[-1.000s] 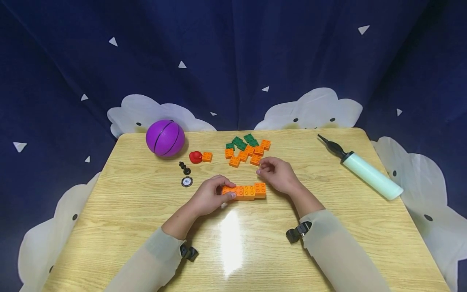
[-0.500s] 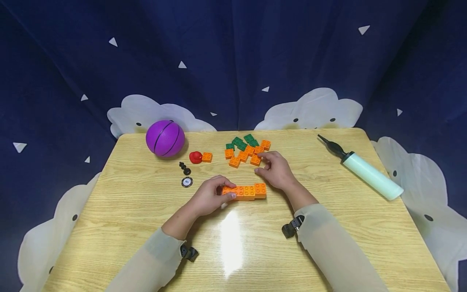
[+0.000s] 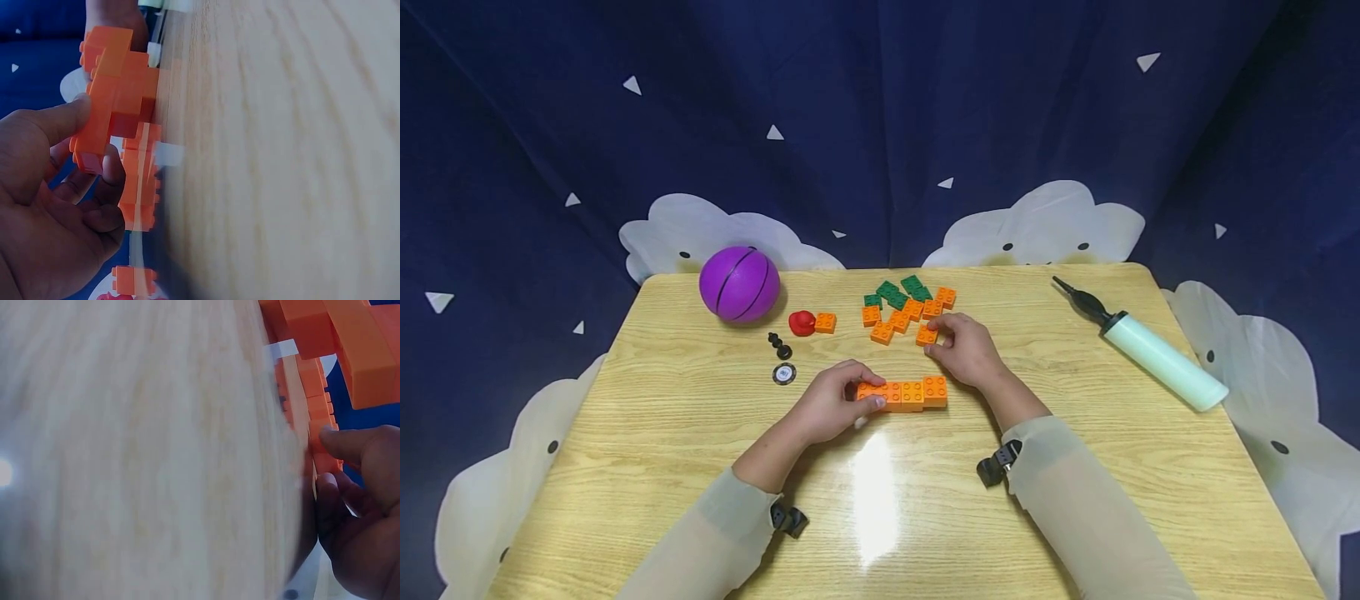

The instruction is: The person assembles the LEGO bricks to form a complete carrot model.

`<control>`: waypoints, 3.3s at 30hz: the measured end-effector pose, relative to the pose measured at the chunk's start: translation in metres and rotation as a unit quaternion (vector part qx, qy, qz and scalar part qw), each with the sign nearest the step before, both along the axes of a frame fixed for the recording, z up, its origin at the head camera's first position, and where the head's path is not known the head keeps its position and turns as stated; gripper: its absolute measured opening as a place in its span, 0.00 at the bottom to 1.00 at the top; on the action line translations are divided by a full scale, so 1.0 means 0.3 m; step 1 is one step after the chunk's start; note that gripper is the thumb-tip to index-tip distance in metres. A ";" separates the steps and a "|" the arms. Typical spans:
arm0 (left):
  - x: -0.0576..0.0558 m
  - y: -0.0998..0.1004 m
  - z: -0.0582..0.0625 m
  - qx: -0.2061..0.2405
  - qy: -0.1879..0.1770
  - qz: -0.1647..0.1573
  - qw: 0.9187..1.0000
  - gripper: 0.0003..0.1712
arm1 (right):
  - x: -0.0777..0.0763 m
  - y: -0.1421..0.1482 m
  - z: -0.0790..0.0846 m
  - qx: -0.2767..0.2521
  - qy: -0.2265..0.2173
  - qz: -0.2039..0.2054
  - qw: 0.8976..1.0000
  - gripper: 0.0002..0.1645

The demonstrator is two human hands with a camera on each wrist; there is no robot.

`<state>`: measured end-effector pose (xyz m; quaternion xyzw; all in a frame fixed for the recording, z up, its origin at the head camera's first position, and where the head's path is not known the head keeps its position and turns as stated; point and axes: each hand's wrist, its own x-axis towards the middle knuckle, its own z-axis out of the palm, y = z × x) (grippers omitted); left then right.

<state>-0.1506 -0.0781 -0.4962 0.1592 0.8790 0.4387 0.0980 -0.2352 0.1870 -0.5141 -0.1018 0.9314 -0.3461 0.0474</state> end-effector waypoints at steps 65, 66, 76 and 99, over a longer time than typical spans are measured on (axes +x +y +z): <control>0.000 0.000 0.004 0.001 0.009 -0.006 1.000 0.12 | 0.207 -0.001 0.176 -0.089 0.006 0.091 0.992 0.20; -0.001 0.001 0.003 0.001 0.010 -0.006 1.000 0.12 | 0.210 -0.002 0.176 -0.087 0.007 0.092 0.992 0.20; 0.001 0.002 0.006 -0.001 0.013 -0.005 1.000 0.13 | 0.242 -0.012 0.174 -0.071 0.014 0.101 0.992 0.21; 0.001 -0.001 0.000 0.006 0.005 -0.002 1.000 0.13 | 0.269 -0.013 0.142 -0.038 0.079 0.145 0.985 0.22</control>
